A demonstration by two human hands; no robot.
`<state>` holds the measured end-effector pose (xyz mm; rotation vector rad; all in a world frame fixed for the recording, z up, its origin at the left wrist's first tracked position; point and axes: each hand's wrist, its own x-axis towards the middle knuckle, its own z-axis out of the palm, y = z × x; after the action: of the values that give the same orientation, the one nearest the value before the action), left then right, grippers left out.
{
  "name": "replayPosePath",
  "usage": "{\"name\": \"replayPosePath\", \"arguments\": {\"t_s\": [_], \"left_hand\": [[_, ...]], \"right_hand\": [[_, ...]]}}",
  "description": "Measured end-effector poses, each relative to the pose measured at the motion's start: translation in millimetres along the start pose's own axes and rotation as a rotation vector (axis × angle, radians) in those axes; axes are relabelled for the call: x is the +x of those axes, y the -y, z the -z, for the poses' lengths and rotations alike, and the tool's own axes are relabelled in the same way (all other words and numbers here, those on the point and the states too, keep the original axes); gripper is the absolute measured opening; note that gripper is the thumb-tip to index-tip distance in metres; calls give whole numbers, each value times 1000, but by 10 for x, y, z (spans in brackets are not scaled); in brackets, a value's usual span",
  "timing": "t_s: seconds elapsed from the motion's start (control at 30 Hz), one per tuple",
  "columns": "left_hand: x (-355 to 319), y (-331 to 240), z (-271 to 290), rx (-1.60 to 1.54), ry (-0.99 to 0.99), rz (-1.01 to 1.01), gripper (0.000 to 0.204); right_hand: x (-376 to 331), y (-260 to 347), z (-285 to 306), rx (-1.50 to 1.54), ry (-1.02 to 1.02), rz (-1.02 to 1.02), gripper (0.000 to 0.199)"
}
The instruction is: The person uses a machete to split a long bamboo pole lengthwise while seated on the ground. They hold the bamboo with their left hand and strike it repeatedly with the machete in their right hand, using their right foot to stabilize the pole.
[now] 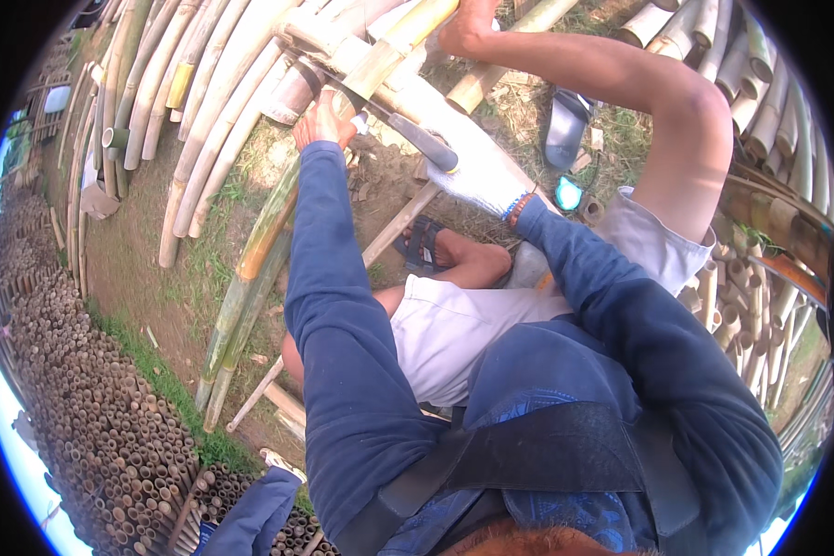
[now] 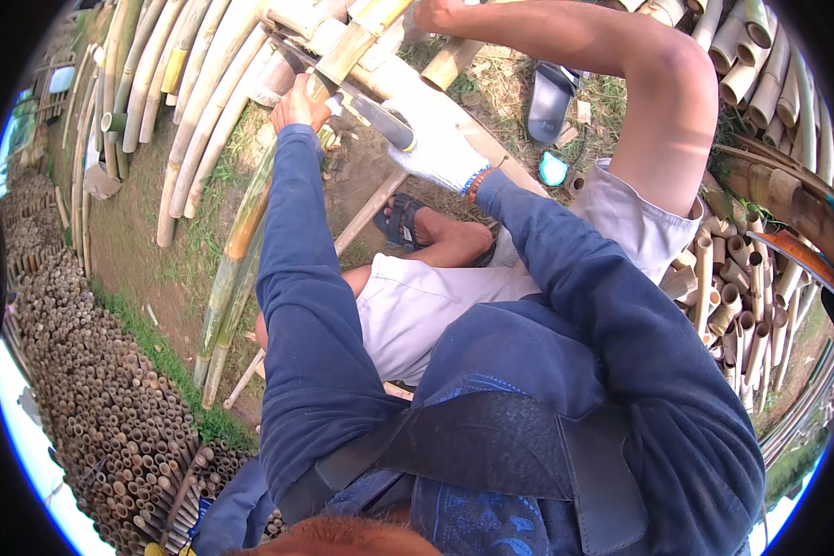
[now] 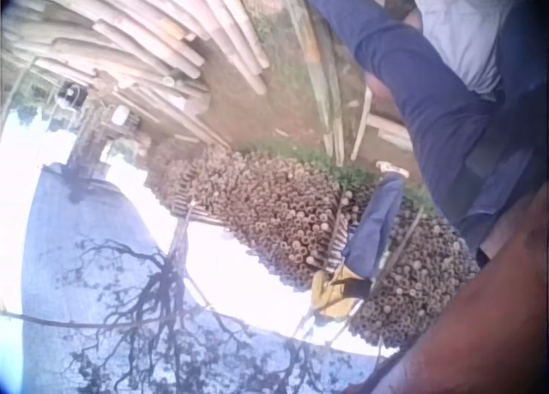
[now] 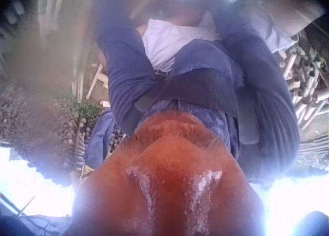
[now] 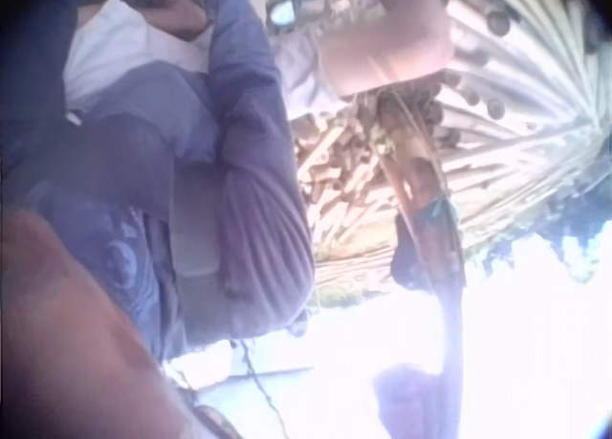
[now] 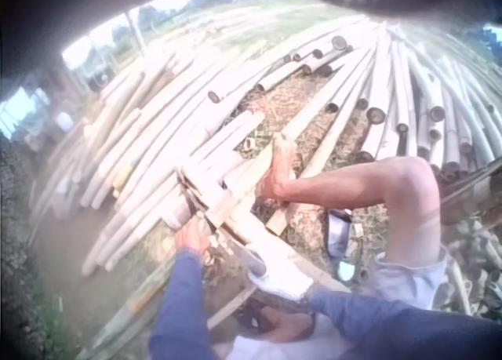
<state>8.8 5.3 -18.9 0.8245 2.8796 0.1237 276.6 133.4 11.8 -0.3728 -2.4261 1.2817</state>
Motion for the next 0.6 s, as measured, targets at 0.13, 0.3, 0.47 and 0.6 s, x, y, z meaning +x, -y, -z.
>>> {"name": "replayPosePath", "arguments": {"t_s": [0.13,0.3,0.47,0.6], "left_hand": [[-25,98,-14,17,1,-8,77],[-12,134,-103,-10,27,-46,75],[135,74,-135,-60,0,-30,57],[170,-37,68,-100,154,0,67]], "right_hand": [[-14,157,28,31,104,-81,56],[-174,-116,-136,84,69,-78,58],[-230,-39,-315,48,-28,2,52],[-85,89,-168,118,-11,-108,47]]}}
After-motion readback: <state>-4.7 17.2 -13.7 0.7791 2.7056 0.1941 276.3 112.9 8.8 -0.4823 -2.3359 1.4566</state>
